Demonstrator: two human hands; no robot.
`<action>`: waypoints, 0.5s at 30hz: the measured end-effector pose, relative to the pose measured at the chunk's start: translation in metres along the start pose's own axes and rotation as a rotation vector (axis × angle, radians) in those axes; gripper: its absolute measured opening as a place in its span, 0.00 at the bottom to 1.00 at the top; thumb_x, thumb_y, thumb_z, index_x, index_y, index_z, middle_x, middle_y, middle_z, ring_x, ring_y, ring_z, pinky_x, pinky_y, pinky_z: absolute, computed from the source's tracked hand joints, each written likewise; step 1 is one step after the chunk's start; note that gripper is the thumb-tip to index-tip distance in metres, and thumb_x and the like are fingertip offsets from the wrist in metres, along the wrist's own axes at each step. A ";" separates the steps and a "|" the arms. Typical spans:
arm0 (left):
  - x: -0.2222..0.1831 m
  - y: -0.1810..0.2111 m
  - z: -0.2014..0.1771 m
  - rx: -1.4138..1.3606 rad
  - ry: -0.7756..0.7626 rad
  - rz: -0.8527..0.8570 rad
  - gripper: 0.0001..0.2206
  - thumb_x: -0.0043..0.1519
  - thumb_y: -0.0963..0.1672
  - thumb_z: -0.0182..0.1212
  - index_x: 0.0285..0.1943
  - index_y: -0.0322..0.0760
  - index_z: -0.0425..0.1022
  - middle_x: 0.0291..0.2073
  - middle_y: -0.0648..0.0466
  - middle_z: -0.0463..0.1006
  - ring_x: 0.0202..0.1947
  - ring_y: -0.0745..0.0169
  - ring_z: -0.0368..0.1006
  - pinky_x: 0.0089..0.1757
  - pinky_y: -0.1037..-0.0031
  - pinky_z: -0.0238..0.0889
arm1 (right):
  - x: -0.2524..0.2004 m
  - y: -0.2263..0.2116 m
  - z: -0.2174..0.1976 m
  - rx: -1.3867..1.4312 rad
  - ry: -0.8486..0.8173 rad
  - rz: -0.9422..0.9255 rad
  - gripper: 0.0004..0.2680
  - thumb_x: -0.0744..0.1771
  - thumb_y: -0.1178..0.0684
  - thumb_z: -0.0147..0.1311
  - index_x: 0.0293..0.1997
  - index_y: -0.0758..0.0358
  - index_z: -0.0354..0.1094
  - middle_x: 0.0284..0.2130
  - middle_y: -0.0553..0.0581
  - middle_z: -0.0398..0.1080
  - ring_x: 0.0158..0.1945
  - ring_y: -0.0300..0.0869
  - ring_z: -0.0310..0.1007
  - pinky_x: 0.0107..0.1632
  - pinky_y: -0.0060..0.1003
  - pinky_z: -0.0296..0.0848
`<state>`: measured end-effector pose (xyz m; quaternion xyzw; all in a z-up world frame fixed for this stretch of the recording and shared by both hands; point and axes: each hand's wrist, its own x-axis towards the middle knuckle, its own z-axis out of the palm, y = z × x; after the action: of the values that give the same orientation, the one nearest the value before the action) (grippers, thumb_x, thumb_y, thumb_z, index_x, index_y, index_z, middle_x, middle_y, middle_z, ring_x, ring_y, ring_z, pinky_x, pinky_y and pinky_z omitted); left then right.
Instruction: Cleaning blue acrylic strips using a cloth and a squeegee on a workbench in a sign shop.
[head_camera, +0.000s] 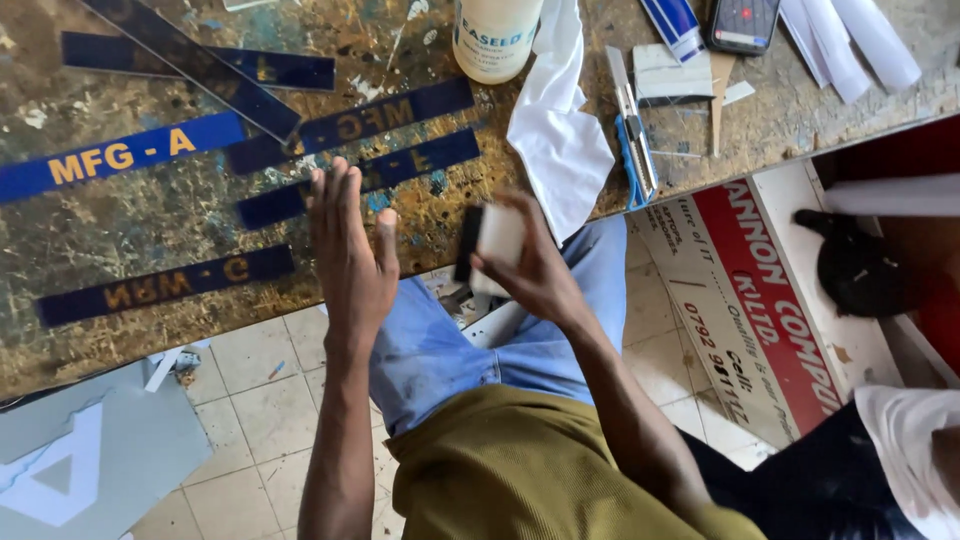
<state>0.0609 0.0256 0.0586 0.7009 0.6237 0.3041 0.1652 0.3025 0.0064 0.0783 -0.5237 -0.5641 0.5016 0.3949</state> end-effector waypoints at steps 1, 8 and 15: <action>-0.001 -0.009 0.006 -0.004 -0.008 -0.001 0.24 0.88 0.49 0.39 0.88 0.29 0.53 0.86 0.34 0.53 0.86 0.31 0.42 0.80 0.38 0.37 | 0.010 -0.004 0.009 -0.001 0.003 0.008 0.30 0.69 0.51 0.73 0.78 0.65 0.56 0.63 0.85 0.68 0.66 0.72 0.72 0.64 0.71 0.69; 0.001 -0.031 0.011 0.034 -0.006 -0.037 0.24 0.87 0.44 0.38 0.93 0.35 0.47 0.88 0.41 0.53 0.86 0.31 0.50 0.80 0.39 0.41 | 0.123 0.009 0.094 -0.522 -0.074 -0.088 0.16 0.75 0.47 0.51 0.74 0.37 0.57 0.38 0.75 0.79 0.42 0.79 0.82 0.47 0.75 0.79; 0.003 -0.041 0.014 0.095 -0.082 -0.069 0.26 0.86 0.45 0.37 0.93 0.37 0.42 0.90 0.44 0.48 0.88 0.36 0.46 0.81 0.41 0.40 | 0.152 0.035 0.100 -0.694 -0.102 -0.126 0.11 0.74 0.47 0.55 0.65 0.37 0.69 0.32 0.69 0.82 0.37 0.73 0.85 0.45 0.70 0.82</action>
<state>0.0379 0.0372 0.0238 0.6978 0.6540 0.2394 0.1676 0.1913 0.1394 0.0136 -0.5651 -0.7510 0.2805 0.1949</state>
